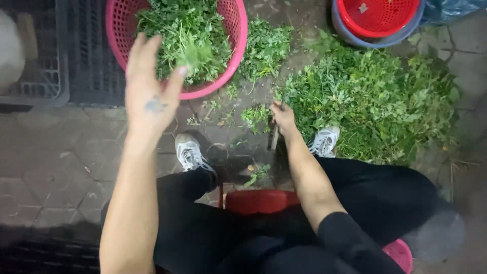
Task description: Sorting and trimming green leafy vegetables by hand and with a small knife, then placing them into a basket.
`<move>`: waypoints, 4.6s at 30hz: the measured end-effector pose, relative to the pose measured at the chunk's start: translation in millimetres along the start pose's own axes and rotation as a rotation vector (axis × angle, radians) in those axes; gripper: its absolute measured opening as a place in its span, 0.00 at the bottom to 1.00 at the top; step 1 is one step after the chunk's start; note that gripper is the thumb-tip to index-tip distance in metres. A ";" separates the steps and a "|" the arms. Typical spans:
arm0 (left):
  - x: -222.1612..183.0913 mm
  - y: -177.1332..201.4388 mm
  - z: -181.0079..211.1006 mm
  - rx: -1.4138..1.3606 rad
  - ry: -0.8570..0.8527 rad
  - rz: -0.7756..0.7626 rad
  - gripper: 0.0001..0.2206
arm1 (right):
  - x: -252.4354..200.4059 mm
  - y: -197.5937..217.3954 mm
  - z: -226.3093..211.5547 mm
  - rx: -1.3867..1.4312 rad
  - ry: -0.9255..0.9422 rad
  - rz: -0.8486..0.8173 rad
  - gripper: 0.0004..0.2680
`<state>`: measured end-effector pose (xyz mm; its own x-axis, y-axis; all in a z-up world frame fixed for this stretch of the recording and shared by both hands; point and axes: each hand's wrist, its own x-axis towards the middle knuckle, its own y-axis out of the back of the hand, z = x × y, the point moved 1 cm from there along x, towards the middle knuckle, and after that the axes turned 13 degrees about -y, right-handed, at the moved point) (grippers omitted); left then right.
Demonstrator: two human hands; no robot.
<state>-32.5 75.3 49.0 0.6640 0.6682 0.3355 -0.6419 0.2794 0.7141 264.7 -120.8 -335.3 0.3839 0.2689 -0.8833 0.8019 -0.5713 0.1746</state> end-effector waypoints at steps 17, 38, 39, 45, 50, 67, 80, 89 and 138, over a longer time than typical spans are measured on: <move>-2.9 47.1 6.9 0.124 0.072 0.101 0.23 | 36.6 -44.8 9.3 -0.582 0.407 0.462 0.14; -55.6 -159.8 -3.4 -0.326 0.362 -0.384 0.10 | -251.4 2.7 -42.5 0.482 0.306 -0.401 0.17; -60.2 -164.6 -7.4 -0.388 0.426 -0.399 0.09 | -251.1 -2.2 -39.6 0.455 0.388 -0.450 0.16; -86.4 -191.8 5.5 -0.453 0.339 -0.522 0.08 | -194.6 -12.8 -21.4 0.463 0.427 -0.209 0.10; -90.7 -187.9 1.6 -0.333 0.215 -0.474 0.11 | -118.5 40.9 -11.7 0.789 0.249 -0.184 0.10; -164.1 -322.9 -258.9 0.550 0.290 -0.669 0.18 | -74.8 9.2 28.0 0.588 0.113 -0.199 0.08; -135.7 -261.9 -201.4 0.594 0.186 -0.135 0.40 | -75.0 -0.1 41.5 0.531 0.140 -0.140 0.10; -120.9 -295.3 -229.4 0.217 0.530 0.117 0.11 | -103.8 -5.6 16.5 0.447 0.202 -0.021 0.11; -134.7 -204.9 -200.7 0.173 0.209 0.371 0.40 | -199.9 -49.5 -105.1 0.105 0.446 -0.604 0.06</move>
<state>-67.4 66.5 -265.8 0.2981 0.8311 0.4695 -0.7367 -0.1125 0.6668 196.5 -64.8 -121.7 0.0582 0.8342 -0.5485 0.8924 -0.2898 -0.3460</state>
